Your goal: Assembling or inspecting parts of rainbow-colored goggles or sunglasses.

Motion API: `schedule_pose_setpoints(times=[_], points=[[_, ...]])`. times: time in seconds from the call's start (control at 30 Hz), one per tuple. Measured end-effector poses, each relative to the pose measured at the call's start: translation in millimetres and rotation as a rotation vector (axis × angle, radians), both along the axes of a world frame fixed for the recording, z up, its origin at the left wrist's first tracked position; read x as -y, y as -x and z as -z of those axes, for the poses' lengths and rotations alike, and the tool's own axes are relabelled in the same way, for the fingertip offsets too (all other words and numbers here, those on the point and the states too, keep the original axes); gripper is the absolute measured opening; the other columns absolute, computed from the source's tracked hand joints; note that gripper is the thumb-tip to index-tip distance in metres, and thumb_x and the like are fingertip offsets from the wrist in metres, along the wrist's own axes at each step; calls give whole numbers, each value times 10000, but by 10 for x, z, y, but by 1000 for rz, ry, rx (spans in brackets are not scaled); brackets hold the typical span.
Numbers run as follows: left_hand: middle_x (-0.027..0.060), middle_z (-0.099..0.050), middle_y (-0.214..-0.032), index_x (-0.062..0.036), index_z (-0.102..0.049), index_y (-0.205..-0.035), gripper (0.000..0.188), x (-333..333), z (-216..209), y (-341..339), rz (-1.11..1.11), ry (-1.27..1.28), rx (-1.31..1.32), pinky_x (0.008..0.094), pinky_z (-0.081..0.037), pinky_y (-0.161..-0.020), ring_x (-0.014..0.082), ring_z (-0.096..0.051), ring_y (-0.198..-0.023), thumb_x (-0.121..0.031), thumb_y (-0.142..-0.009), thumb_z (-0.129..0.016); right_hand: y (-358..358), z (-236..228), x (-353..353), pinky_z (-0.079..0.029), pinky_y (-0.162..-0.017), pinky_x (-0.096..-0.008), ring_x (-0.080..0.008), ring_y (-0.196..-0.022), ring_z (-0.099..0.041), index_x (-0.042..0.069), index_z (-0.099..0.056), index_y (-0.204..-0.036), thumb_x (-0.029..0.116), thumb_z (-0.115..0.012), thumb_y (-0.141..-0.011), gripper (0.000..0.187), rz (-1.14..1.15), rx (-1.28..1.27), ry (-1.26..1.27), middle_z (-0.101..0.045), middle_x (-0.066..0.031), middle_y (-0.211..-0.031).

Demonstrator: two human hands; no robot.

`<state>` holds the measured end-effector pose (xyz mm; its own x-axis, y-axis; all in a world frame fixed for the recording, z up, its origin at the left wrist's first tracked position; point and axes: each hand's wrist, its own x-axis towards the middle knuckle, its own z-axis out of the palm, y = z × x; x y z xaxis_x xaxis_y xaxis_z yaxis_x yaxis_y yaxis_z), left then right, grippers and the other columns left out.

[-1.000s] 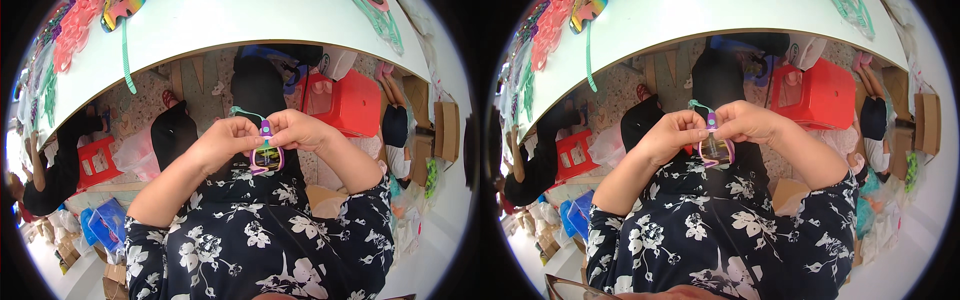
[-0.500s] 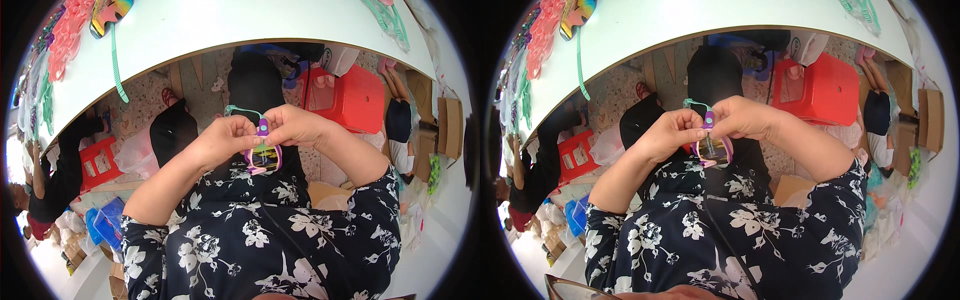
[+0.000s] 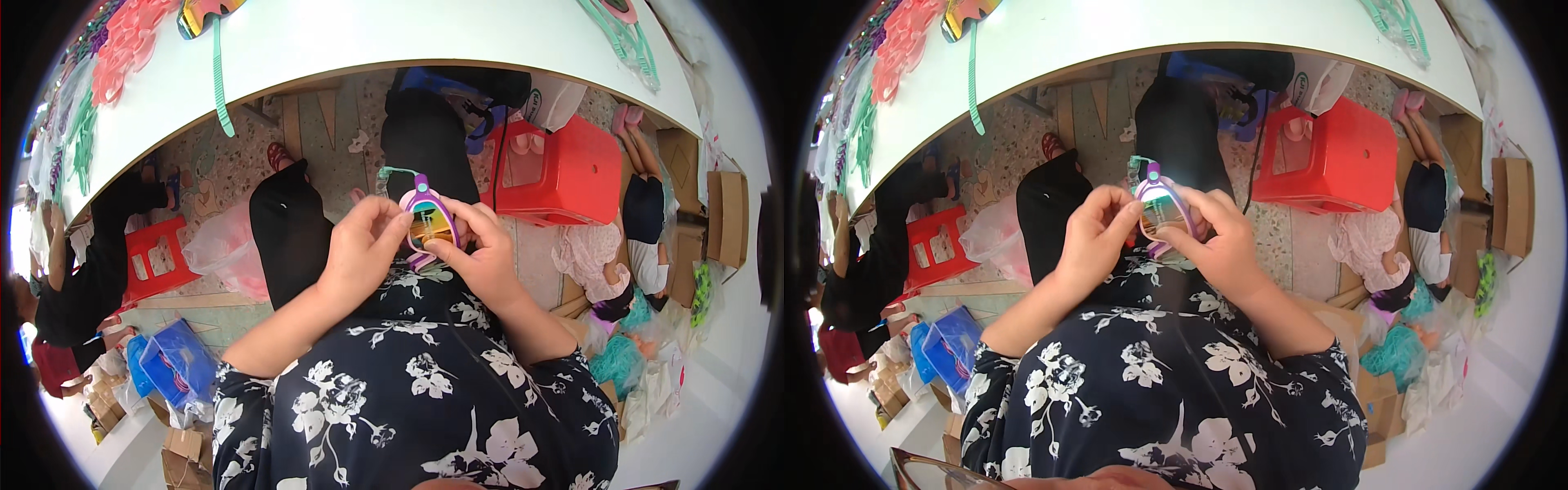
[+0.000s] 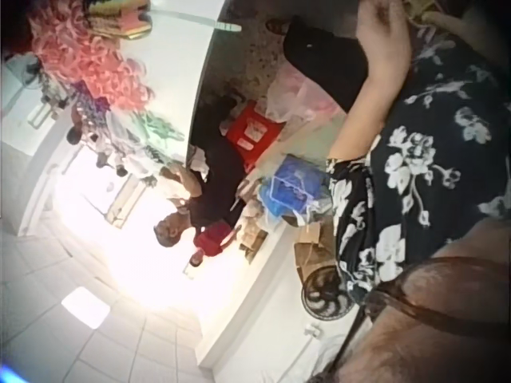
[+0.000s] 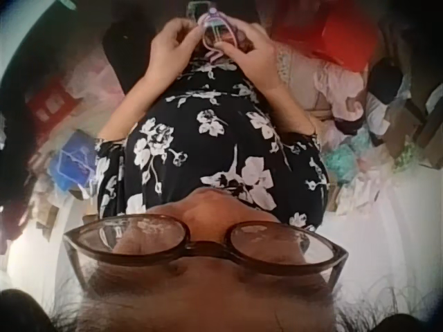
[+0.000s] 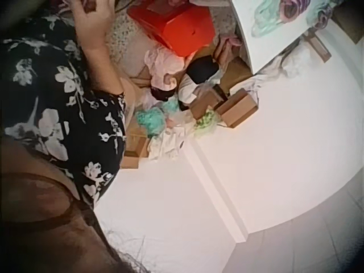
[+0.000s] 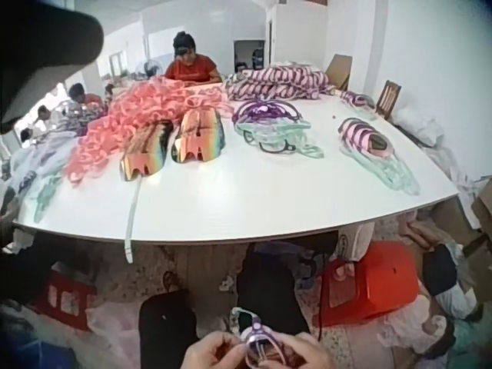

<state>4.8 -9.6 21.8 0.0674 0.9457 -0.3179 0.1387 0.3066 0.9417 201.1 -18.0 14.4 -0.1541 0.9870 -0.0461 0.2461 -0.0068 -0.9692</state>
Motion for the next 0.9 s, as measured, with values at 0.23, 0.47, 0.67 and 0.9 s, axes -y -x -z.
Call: schedule_pose_setpoints(times=[0.23,0.47,0.67,0.9], points=[[29,-668,-854,29,-627,-978,168,132,83,-24,-136,146,293,219,-522,-700,71,-627,-761,-122,-946,-694,70,-18,37,-424,-609,-242,-89,-667,-494,73,-660,-1293,99,-838,-762,561,16,113,-109,-530,-21,-813],[48,-688,-818,32,-610,-948,174,240,85,-74,-195,78,236,218,-538,-644,78,-655,-714,-101,-922,-718,123,-83,53,-421,-592,-247,-92,-651,-494,76,-689,-1260,124,-837,-766,517,20,151,-112,-521,-20,-785],[50,-637,-750,-4,-570,-986,274,189,-26,75,-10,-347,-200,247,-529,-599,103,-644,-684,-107,-848,-784,80,-71,-342,-410,-645,-225,-70,-720,-468,46,-685,-1257,107,-829,-781,501,-212,90,35,-489,23,-804],[112,-614,-886,-43,-594,-1075,502,-36,-102,596,418,-1038,-712,348,-525,-621,264,-634,-685,-287,-711,-839,285,-71,-709,-409,-639,-232,-88,-744,-508,43,-722,-1167,109,-834,-763,424,-668,4,113,-518,8,-821]])
